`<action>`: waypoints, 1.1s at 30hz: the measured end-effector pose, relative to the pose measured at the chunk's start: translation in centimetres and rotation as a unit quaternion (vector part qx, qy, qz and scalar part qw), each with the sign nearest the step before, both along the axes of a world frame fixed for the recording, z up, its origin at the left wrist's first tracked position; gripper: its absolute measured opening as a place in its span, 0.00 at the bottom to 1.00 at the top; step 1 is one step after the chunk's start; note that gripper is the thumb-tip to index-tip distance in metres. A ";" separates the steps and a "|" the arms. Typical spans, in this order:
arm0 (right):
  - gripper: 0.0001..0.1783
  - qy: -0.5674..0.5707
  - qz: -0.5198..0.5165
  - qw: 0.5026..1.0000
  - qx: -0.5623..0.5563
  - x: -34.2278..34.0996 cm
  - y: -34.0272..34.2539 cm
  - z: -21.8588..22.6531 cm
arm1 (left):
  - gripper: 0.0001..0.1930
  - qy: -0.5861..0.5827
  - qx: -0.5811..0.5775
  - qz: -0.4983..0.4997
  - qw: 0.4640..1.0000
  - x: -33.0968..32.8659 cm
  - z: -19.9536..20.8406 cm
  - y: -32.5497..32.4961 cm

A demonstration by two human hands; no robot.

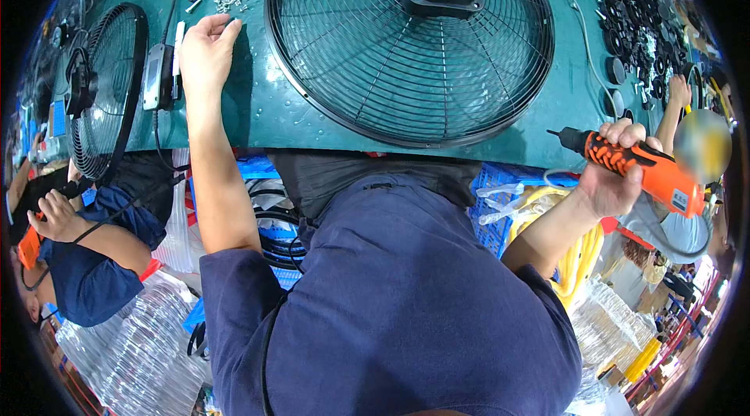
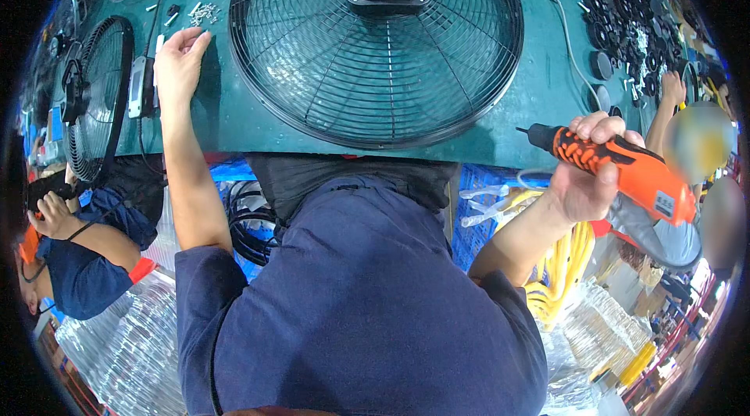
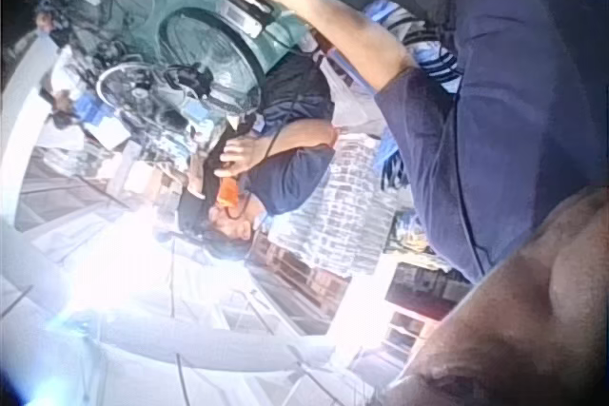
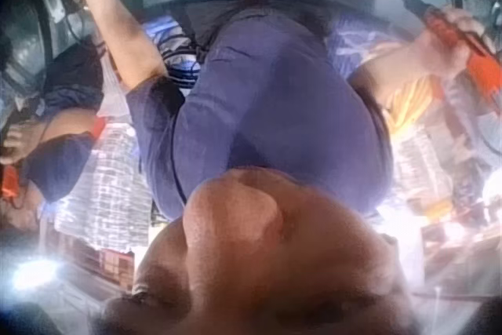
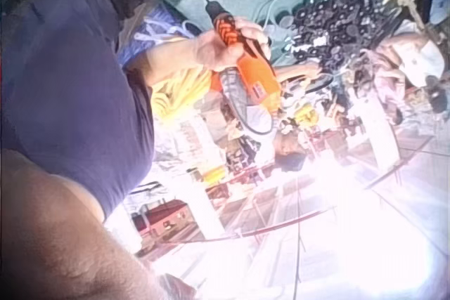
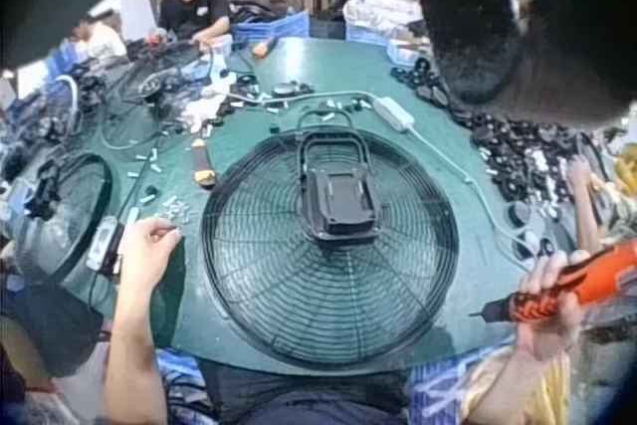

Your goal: Assembling an industrial-style electric fan by marking the guard, cutting components, and using an electric screwdriver to secure parts.

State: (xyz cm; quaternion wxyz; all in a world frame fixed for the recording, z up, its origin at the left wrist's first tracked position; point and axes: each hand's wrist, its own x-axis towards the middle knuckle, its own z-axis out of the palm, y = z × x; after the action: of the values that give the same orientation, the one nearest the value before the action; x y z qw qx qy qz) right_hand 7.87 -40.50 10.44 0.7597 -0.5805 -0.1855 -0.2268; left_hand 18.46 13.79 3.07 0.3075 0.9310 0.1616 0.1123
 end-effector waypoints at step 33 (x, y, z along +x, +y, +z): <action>0.39 -0.053 0.347 0.927 0.132 -1.1 11.8 2.4 | 0.14 0.237 -0.738 -0.202 0.598 -17.4 1.1 -19.3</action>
State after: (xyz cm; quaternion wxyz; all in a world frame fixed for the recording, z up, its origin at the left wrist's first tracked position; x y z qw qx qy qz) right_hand 6.80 -28.66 12.88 0.8496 -0.3615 -0.3840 -0.0019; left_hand 1.10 -5.55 4.16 0.8558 0.3892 0.0647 -0.3347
